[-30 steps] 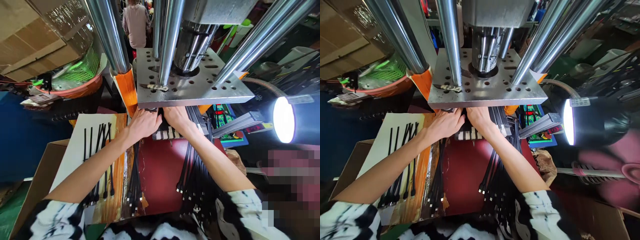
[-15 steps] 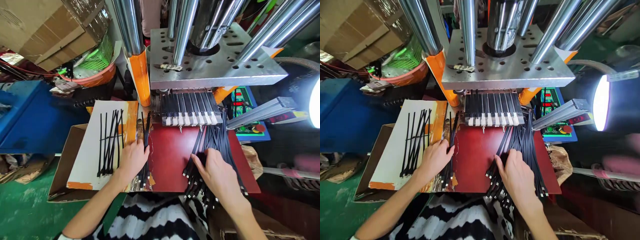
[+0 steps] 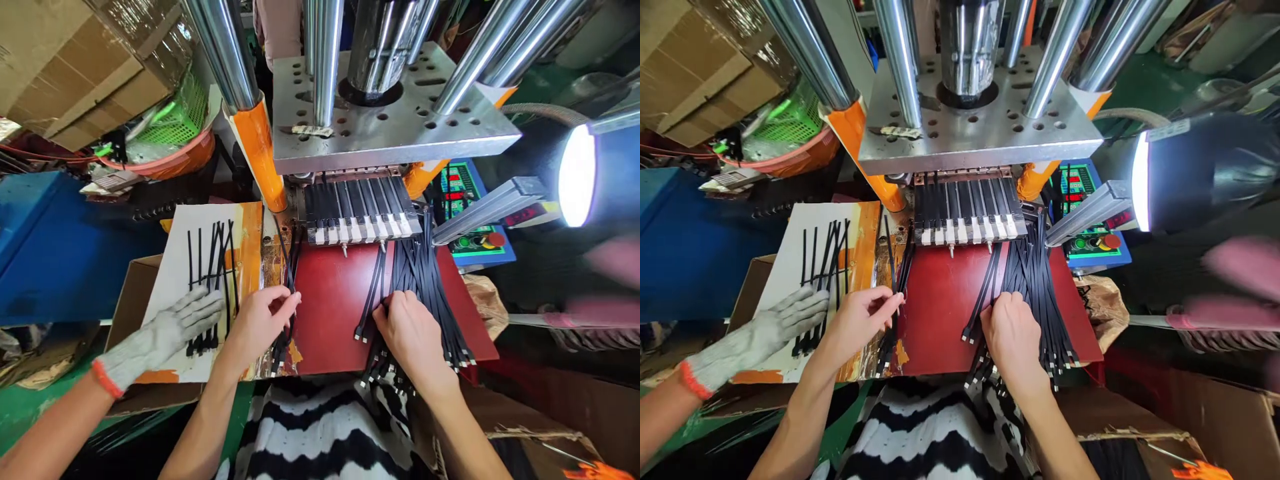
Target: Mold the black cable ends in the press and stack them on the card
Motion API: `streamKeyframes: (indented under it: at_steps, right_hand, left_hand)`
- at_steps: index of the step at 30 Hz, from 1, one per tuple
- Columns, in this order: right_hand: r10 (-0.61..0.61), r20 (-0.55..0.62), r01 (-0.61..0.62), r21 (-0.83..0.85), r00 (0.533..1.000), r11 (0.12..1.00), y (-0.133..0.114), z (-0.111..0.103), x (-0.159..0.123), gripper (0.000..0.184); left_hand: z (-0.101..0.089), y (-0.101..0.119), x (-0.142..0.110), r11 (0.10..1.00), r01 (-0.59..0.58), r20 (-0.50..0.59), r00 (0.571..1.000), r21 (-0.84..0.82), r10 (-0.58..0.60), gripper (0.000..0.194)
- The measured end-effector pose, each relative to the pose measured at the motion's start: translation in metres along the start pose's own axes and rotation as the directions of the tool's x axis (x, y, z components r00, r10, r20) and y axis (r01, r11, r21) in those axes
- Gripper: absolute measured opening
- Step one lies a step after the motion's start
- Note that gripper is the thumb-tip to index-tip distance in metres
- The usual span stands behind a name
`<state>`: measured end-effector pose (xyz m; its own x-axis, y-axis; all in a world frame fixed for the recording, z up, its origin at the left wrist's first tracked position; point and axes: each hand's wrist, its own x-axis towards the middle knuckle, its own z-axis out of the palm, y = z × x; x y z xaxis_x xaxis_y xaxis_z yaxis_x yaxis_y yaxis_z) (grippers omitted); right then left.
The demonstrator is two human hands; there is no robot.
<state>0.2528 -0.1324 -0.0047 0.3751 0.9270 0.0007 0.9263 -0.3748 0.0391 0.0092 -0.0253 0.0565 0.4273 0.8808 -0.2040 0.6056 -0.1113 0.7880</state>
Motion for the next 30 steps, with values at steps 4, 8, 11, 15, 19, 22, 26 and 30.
streamKeyframes:
  at_steps: [4, 8, 11, 15, 19, 22, 26, 30]
  right_hand:
    - [-0.016, -0.002, 0.016, -0.022, 1.0, 1.0, -0.002, -0.004, 0.0, 0.016]
    - [0.02, 0.026, -0.02, 0.028, 0.999, 0.999, -0.002, -0.003, 0.0, 0.015]
    - [-0.021, 0.03, 0.016, 0.139, 0.999, 0.99, 0.007, 0.002, 0.002, 0.014]
    - [-0.056, -0.069, 0.085, 0.55, 0.996, 0.831, 0.02, -0.002, 0.0, 0.014]
    - [-0.142, -0.012, 0.068, 0.914, 0.99, 0.4, 0.016, -0.021, -0.02, 0.02]
    - [-0.279, 0.04, 0.03, 0.97, 0.959, 0.242, 0.011, -0.034, -0.037, 0.023]
    - [-0.542, 0.131, -0.046, 0.985, 0.83, 0.167, 0.016, -0.044, -0.038, 0.026]
    - [-0.428, 0.146, -0.164, 0.986, 0.892, -0.005, 0.011, -0.045, -0.021, 0.048]
  left_hand:
    - [0.018, 0.019, -0.016, 0.961, 0.072, 0.246, 0.969, -0.268, -0.004, 0.037]
    - [0.047, 0.026, -0.02, 0.947, 0.084, 0.353, 0.935, -0.309, 0.032, 0.035]
    - [0.067, 0.02, -0.017, 0.953, 0.082, 0.365, 0.93, -0.291, 0.031, 0.036]
    - [0.085, 0.015, -0.007, 0.927, 0.086, 0.324, 0.945, -0.365, 0.04, 0.042]
    - [0.092, 0.024, -0.002, 0.849, 0.088, 0.247, 0.968, -0.521, 0.052, 0.053]
    - [0.088, 0.031, -0.005, 0.799, 0.078, 0.213, 0.975, -0.596, 0.064, 0.058]
    - [0.077, 0.031, -0.024, 0.845, 0.009, 0.204, 0.972, -0.535, 0.119, 0.052]
    - [0.081, 0.021, -0.047, 0.92, -0.176, 0.203, 0.944, -0.351, 0.258, 0.042]
